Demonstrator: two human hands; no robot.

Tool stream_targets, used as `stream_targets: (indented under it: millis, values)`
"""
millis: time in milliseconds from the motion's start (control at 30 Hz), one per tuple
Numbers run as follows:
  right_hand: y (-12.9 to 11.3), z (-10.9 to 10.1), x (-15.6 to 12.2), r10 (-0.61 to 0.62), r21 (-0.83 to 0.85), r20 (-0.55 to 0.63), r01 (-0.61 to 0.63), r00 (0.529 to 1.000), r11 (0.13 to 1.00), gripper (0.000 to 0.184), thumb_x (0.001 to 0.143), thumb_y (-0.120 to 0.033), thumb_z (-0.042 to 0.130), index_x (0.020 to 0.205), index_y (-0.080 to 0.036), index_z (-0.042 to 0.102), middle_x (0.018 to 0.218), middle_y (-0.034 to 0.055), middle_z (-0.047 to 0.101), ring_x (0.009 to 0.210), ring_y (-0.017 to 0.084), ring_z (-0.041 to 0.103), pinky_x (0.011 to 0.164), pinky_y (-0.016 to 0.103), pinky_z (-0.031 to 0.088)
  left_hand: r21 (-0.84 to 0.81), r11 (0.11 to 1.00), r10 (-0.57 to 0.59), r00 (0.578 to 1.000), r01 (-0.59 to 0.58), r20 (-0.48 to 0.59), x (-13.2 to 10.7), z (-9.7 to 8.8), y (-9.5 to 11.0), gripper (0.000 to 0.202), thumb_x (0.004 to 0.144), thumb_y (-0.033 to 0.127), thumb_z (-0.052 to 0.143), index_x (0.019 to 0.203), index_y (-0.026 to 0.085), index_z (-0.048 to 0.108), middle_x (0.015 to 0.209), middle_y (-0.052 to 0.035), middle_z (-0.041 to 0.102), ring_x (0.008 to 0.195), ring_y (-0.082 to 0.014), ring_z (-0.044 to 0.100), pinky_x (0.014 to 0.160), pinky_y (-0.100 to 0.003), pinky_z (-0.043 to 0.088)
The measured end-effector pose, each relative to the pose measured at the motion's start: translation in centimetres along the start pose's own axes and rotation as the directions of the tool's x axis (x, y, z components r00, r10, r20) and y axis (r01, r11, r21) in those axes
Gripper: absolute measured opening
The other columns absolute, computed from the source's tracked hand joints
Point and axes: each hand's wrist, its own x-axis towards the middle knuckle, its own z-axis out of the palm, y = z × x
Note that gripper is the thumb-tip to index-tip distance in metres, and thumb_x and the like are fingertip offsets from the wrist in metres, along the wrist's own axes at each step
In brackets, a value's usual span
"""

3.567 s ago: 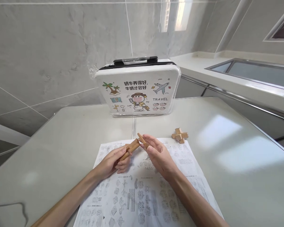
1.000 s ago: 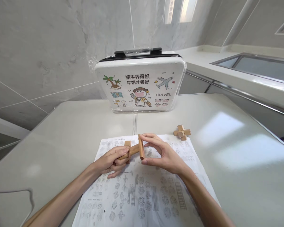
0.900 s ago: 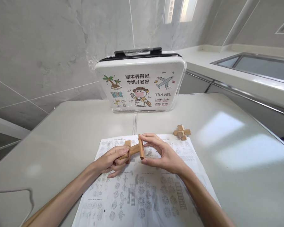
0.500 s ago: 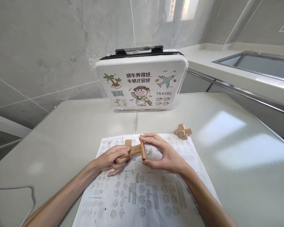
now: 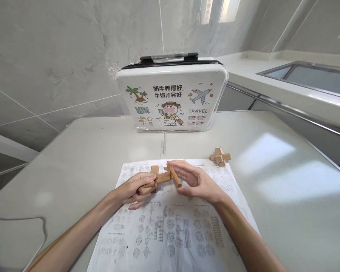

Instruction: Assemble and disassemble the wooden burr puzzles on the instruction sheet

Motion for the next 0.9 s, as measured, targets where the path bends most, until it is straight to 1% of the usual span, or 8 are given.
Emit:
stream_targets:
  millis: [167, 333, 400, 567, 733, 900]
  values:
    - [0.25, 0.20, 0.09, 0.006, 0.030, -0.015, -0.006, 1.000, 1.000, 0.074, 0.078, -0.051, 0.090, 0.145, -0.032, 0.065, 0.156, 0.0102, 0.058, 0.147, 0.037, 0.050, 0.123, 0.056, 0.038, 0.007, 1.000, 0.020, 1.000, -0.020, -0.001, -0.08, 0.26, 0.11, 0.038, 0.104, 0.045, 0.054, 0.076, 0.019, 0.050, 0.051, 0.0144, 0.023, 0.032, -0.0038, 0.015, 0.027, -0.016, 0.037]
    - [0.34, 0.27, 0.00, 0.000, 0.005, -0.021, 0.000, 1.000, 1.000, 0.073, 0.078, -0.050, 0.090, 0.145, -0.033, 0.065, 0.157, 0.0097, 0.055, 0.149, 0.038, 0.047, 0.123, 0.056, 0.038, 0.003, 1.000, 0.014, 1.000, -0.014, -0.005, -0.16, 0.30, 0.03, 0.037, 0.103, 0.046, 0.056, 0.078, 0.019, 0.051, 0.051, 0.0147, 0.023, 0.033, -0.0039, 0.015, 0.027, -0.016, 0.037]
    - [0.28, 0.27, -0.05, -0.012, -0.004, -0.017, 0.012, 1.000, 1.000, 0.071, 0.079, -0.048, 0.090, 0.144, -0.033, 0.066, 0.158, 0.0091, 0.054, 0.150, 0.038, 0.046, 0.124, 0.055, 0.037, 0.000, 1.000, 0.015, 1.000, -0.015, -0.002, -0.22, 0.35, 0.08, 0.037, 0.103, 0.045, 0.057, 0.076, 0.020, 0.050, 0.051, 0.0144, 0.023, 0.033, -0.0040, 0.016, 0.027, -0.016, 0.038]
    - [0.00, 0.16, -0.26, -0.027, -0.038, 0.012, 0.027, 1.000, 0.999, 0.067, 0.083, -0.037, 0.088, 0.146, -0.035, 0.064, 0.160, 0.0077, 0.049, 0.153, 0.035, 0.042, 0.126, 0.053, 0.034, 0.013, 1.000, 0.008, 1.000, -0.008, -0.020, -0.43, 0.49, 0.26, 0.039, 0.103, 0.045, 0.057, 0.073, 0.021, 0.046, 0.051, 0.0137, 0.025, 0.033, -0.0037, 0.018, 0.029, -0.017, 0.040]
    - [-0.29, -0.10, -0.53, -0.027, -0.116, 0.018, 0.029, 0.999, 0.993, 0.066, 0.084, -0.034, 0.088, 0.146, -0.037, 0.065, 0.160, 0.0071, 0.047, 0.155, 0.035, 0.038, 0.128, 0.052, 0.030, 0.039, 0.999, 0.003, 1.000, -0.002, -0.026, -0.62, 0.65, 0.42, 0.041, 0.102, 0.046, 0.059, 0.073, 0.022, 0.043, 0.054, 0.0134, 0.027, 0.035, -0.0036, 0.020, 0.030, -0.017, 0.042]
    - [-0.36, -0.54, -0.68, -0.003, -0.181, 0.055, 0.013, 0.998, 0.983, 0.069, 0.085, -0.029, 0.087, 0.149, -0.036, 0.062, 0.161, 0.0070, 0.043, 0.157, 0.036, 0.033, 0.130, 0.054, 0.028, 0.101, 0.995, 0.007, 0.999, -0.004, -0.034, -0.72, 0.70, 0.59, 0.037, 0.102, 0.047, 0.059, 0.078, 0.021, 0.047, 0.054, 0.0139, 0.027, 0.036, -0.0038, 0.020, 0.031, -0.017, 0.044]
